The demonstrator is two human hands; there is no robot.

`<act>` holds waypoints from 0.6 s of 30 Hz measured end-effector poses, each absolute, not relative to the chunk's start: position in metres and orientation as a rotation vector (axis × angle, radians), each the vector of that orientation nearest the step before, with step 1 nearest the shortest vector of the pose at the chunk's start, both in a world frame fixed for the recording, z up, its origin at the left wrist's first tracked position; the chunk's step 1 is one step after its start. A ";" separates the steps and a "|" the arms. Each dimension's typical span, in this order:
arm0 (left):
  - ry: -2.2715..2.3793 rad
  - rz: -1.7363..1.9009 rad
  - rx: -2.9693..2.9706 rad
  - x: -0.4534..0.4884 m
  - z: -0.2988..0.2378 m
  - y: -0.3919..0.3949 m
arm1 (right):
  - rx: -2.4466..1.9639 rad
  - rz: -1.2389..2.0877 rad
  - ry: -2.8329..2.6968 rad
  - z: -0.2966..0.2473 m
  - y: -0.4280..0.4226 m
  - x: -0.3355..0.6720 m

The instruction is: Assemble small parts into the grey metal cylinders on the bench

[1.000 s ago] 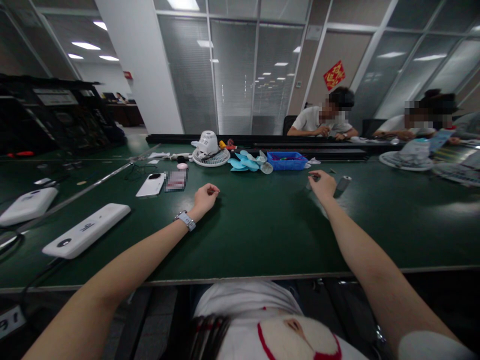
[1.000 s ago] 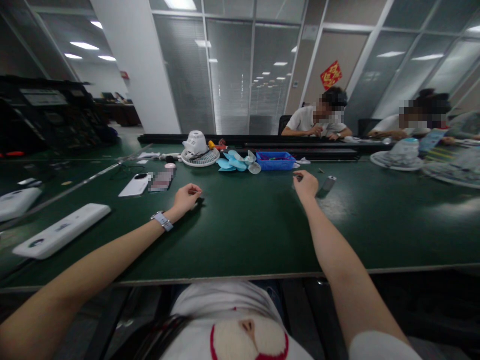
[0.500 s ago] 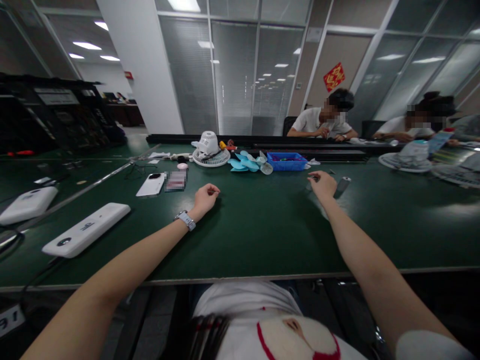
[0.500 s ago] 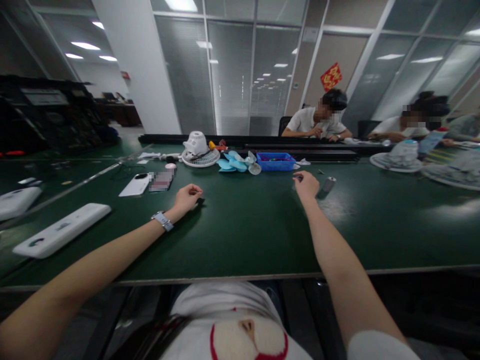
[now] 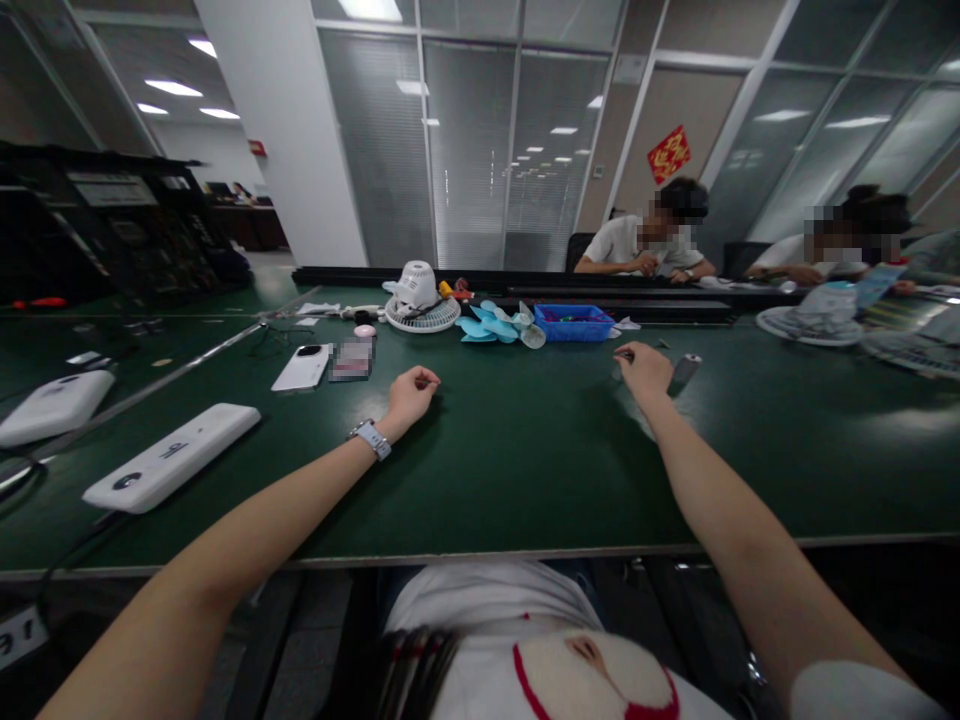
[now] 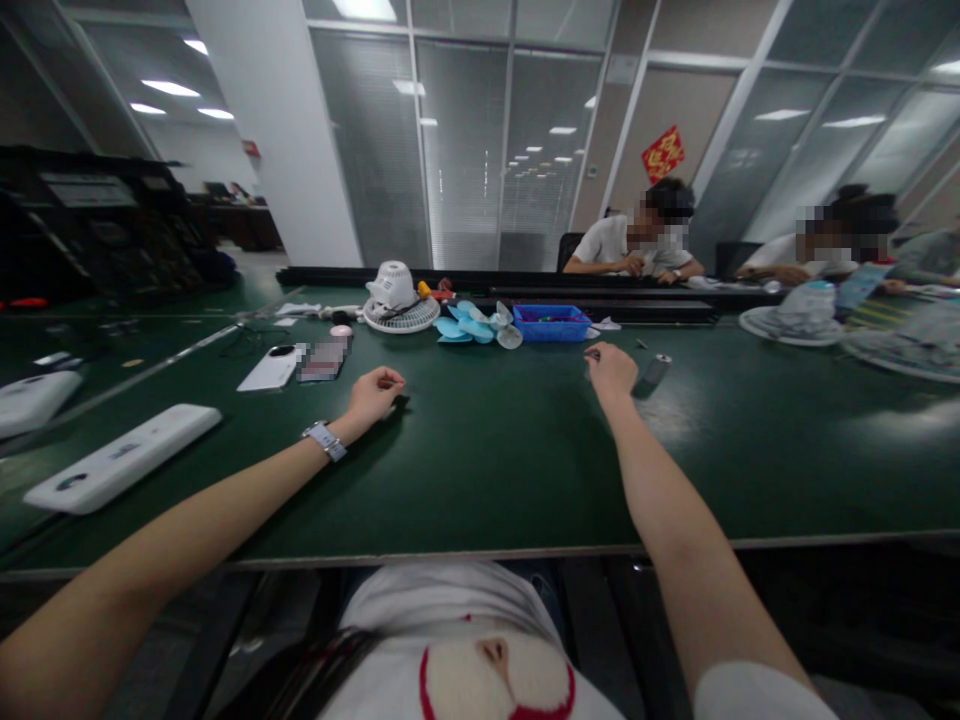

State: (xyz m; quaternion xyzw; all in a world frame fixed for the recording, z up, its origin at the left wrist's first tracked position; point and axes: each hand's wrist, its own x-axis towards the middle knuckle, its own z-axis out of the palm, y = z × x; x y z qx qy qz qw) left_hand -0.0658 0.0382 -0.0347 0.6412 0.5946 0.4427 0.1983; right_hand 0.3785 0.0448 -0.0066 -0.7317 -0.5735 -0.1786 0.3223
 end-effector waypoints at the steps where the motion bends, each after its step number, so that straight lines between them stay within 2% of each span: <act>1: 1.667 1.238 1.790 -0.066 -0.034 0.038 | -1.909 -0.472 -1.513 -0.007 0.044 0.378; 8: 1.674 1.228 1.789 -0.064 -0.030 0.033 | -1.859 -0.519 -1.434 -0.016 0.042 0.376; 14: 1.669 1.229 1.780 -0.065 -0.031 0.035 | -2.027 -0.263 -1.157 -0.029 0.048 0.382; 18: 1.655 1.237 1.781 -0.063 -0.028 0.031 | -1.992 -0.217 -1.078 -0.031 0.051 0.385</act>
